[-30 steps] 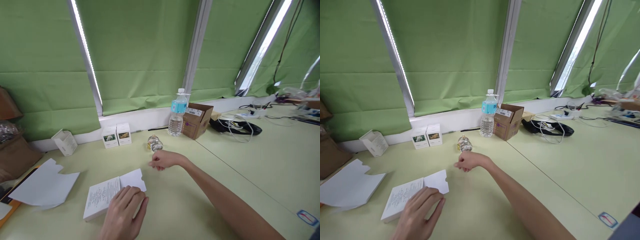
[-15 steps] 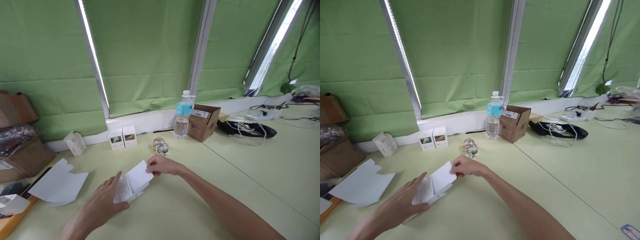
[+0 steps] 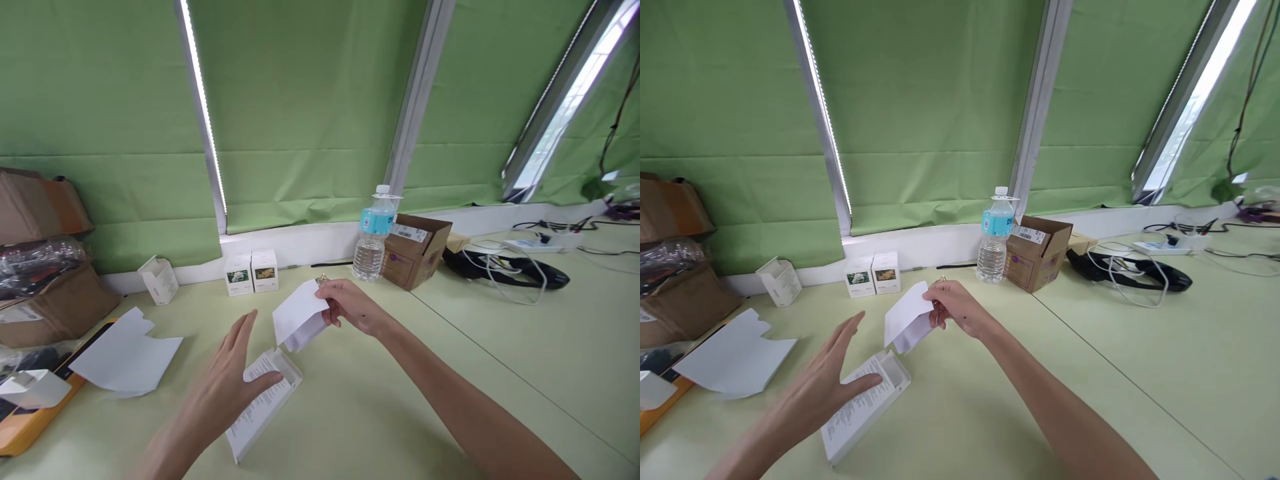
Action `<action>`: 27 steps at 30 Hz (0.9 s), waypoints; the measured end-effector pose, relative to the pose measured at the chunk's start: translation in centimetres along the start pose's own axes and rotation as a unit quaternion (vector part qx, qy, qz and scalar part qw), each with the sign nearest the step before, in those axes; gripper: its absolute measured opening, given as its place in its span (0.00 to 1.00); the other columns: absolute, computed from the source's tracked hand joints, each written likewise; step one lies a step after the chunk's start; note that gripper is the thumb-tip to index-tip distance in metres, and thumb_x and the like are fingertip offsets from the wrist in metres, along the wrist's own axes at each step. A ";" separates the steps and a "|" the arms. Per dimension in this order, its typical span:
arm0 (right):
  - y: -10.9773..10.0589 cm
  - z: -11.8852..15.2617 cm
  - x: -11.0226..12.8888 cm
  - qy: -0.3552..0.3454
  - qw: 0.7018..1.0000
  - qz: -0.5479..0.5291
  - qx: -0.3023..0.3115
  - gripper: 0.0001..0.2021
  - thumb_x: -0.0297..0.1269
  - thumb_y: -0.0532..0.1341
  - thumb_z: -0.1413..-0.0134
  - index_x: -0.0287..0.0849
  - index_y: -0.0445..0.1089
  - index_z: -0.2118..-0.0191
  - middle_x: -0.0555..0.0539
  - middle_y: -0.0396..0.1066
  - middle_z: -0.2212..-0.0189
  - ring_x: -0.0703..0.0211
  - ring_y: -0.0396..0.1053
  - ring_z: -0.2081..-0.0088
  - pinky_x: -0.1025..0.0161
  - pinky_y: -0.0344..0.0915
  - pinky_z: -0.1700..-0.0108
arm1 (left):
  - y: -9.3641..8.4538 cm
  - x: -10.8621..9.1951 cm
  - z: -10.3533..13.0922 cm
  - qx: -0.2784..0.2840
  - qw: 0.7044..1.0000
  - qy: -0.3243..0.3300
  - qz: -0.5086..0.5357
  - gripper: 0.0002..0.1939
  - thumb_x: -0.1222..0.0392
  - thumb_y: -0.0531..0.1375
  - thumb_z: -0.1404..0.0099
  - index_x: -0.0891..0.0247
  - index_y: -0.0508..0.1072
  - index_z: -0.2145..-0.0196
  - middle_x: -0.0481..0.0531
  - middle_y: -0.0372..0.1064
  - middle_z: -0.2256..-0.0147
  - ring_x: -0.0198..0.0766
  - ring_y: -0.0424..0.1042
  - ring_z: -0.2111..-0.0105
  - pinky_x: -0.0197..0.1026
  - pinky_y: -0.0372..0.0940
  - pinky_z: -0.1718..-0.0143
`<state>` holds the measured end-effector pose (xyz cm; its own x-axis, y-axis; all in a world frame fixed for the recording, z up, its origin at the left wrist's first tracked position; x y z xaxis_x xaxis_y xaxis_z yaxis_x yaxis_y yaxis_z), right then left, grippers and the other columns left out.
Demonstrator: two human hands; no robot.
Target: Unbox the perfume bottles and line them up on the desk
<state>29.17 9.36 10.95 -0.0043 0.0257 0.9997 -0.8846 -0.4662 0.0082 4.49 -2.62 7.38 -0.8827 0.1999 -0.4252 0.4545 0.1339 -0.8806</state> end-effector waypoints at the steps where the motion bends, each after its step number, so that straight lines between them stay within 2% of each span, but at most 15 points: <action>1: 0.4 0.3 0.2 0.006 1.000 -0.012 0.010 0.12 0.41 0.64 0.53 0.40 0.63 0.75 0.52 0.64 0.82 0.64 0.66 0.82 0.69 0.55 0.86 | 0.1 -0.1 -0.2 -0.017 1.000 0.006 -0.003 0.46 0.39 0.58 0.40 0.50 0.37 0.33 0.56 0.46 0.34 0.54 0.57 0.39 0.52 0.64 0.49; 4: 1.4 0.9 0.8 0.022 0.998 -0.051 0.037 0.11 0.41 0.63 0.51 0.40 0.63 0.74 0.54 0.63 0.84 0.66 0.63 0.84 0.71 0.54 0.87 | 0.3 -0.4 -0.6 -0.042 0.999 0.034 0.000 0.42 0.42 0.59 0.39 0.50 0.43 0.34 0.56 0.52 0.36 0.53 0.61 0.42 0.50 0.65 0.51; 6: 1.6 1.1 1.0 0.040 0.994 -0.084 0.053 0.09 0.39 0.62 0.49 0.40 0.64 0.73 0.54 0.64 0.85 0.68 0.61 0.85 0.73 0.52 0.87 | 0.2 -0.5 -0.7 -0.055 0.998 0.038 0.014 0.32 0.47 0.56 0.36 0.51 0.51 0.37 0.54 0.60 0.41 0.49 0.68 0.47 0.45 0.67 0.56; 8: 1.6 1.3 1.1 0.063 0.989 -0.114 0.074 0.08 0.39 0.62 0.47 0.40 0.65 0.70 0.52 0.69 0.81 0.70 0.60 0.84 0.73 0.51 0.86 | -0.1 -0.5 -0.8 -0.065 0.997 0.039 0.031 0.22 0.53 0.52 0.33 0.52 0.59 0.41 0.52 0.67 0.45 0.45 0.71 0.51 0.41 0.68 0.62; 11: 1.7 1.4 1.2 0.063 0.987 -0.112 0.095 0.13 0.46 0.60 0.43 0.39 0.68 0.68 0.43 0.76 0.68 0.71 0.58 0.83 0.72 0.50 0.85 | -0.7 -0.5 -0.8 -0.095 0.994 0.020 0.053 0.13 0.54 0.49 0.31 0.56 0.71 0.57 0.51 0.75 0.57 0.42 0.76 0.59 0.38 0.66 0.68; 13: 1.8 1.5 1.1 0.036 0.993 -0.069 0.092 0.18 0.51 0.58 0.42 0.38 0.69 0.67 0.38 0.76 0.62 0.72 0.55 0.82 0.70 0.48 0.84 | -1.3 -0.3 -0.9 -0.124 0.988 -0.026 0.089 0.16 0.50 0.49 0.31 0.59 0.71 0.69 0.49 0.77 0.68 0.42 0.77 0.66 0.37 0.66 0.70; 14: 1.9 1.5 1.0 0.023 0.995 -0.039 0.089 0.19 0.51 0.58 0.42 0.38 0.70 0.67 0.38 0.76 0.60 0.72 0.54 0.82 0.70 0.48 0.83 | -1.6 -0.2 -1.0 -0.137 0.982 -0.054 0.120 0.18 0.48 0.50 0.31 0.59 0.70 0.72 0.48 0.77 0.73 0.42 0.78 0.69 0.37 0.67 0.70; 17: 2.1 1.2 0.3 0.019 0.995 0.077 0.063 0.16 0.49 0.63 0.48 0.38 0.73 0.68 0.44 0.74 0.68 0.71 0.54 0.80 0.69 0.47 0.82 | -2.2 0.1 -1.4 -0.165 0.947 -0.111 0.252 0.17 0.46 0.52 0.33 0.60 0.71 0.69 0.46 0.76 0.77 0.40 0.78 0.72 0.39 0.71 0.68; 19: 2.0 0.9 -0.4 0.016 0.987 0.159 0.013 0.14 0.48 0.66 0.51 0.40 0.75 0.67 0.49 0.70 0.73 0.71 0.54 0.80 0.70 0.49 0.82 | -2.5 0.5 -1.7 -0.180 0.916 -0.130 0.333 0.17 0.45 0.54 0.34 0.62 0.71 0.67 0.47 0.75 0.77 0.40 0.78 0.73 0.41 0.73 0.68; 21: 1.9 0.5 -1.0 -0.004 0.979 0.202 -0.031 0.13 0.47 0.66 0.51 0.42 0.76 0.66 0.49 0.69 0.71 0.69 0.60 0.78 0.70 0.55 0.80 | -2.5 0.9 -1.9 -0.192 0.890 -0.144 0.388 0.17 0.45 0.56 0.35 0.63 0.71 0.68 0.48 0.75 0.75 0.41 0.78 0.73 0.42 0.75 0.69; 22: 2.0 0.3 -1.3 -0.013 0.980 0.198 -0.031 0.13 0.46 0.66 0.51 0.42 0.76 0.66 0.48 0.71 0.68 0.67 0.64 0.75 0.69 0.61 0.78 | -2.5 1.1 -2.0 -0.194 0.881 -0.148 0.406 0.18 0.45 0.56 0.36 0.64 0.71 0.68 0.49 0.75 0.74 0.41 0.78 0.73 0.43 0.75 0.69; 24: 2.2 0.1 -1.8 -0.006 0.989 0.146 0.023 0.13 0.45 0.66 0.51 0.41 0.76 0.66 0.45 0.72 0.62 0.60 0.70 0.67 0.64 0.70 0.71 | -2.2 1.3 -2.1 -0.189 0.868 -0.146 0.436 0.18 0.45 0.57 0.36 0.65 0.71 0.65 0.51 0.75 0.71 0.42 0.78 0.71 0.45 0.76 0.69; 26: 2.6 0.0 -2.2 0.019 0.993 0.080 0.087 0.13 0.45 0.67 0.50 0.38 0.76 0.65 0.43 0.74 0.62 0.55 0.73 0.63 0.58 0.74 0.63 | -1.9 1.4 -2.1 -0.192 0.855 -0.144 0.459 0.18 0.46 0.57 0.36 0.64 0.68 0.58 0.52 0.75 0.67 0.42 0.78 0.70 0.48 0.77 0.70; 27: 2.8 -0.1 -2.4 0.027 0.993 0.058 0.100 0.14 0.44 0.67 0.51 0.38 0.76 0.64 0.43 0.74 0.62 0.53 0.73 0.63 0.56 0.74 0.61 | -1.7 1.4 -2.1 -0.205 0.848 -0.147 0.466 0.19 0.47 0.58 0.36 0.62 0.64 0.54 0.53 0.75 0.65 0.42 0.78 0.69 0.48 0.77 0.70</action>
<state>26.66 8.07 8.53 -0.1297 0.0067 0.9915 -0.7672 -0.6342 -0.0961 2.74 -0.57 8.68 -0.0817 0.1624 -0.9833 0.9212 0.3889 -0.0123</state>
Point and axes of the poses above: each hand's wrist, its own z-axis away from the middle knuckle, its own y-axis out of the palm, x = y × z, the point moved 1 cm from there along -z, towards the middle knuckle
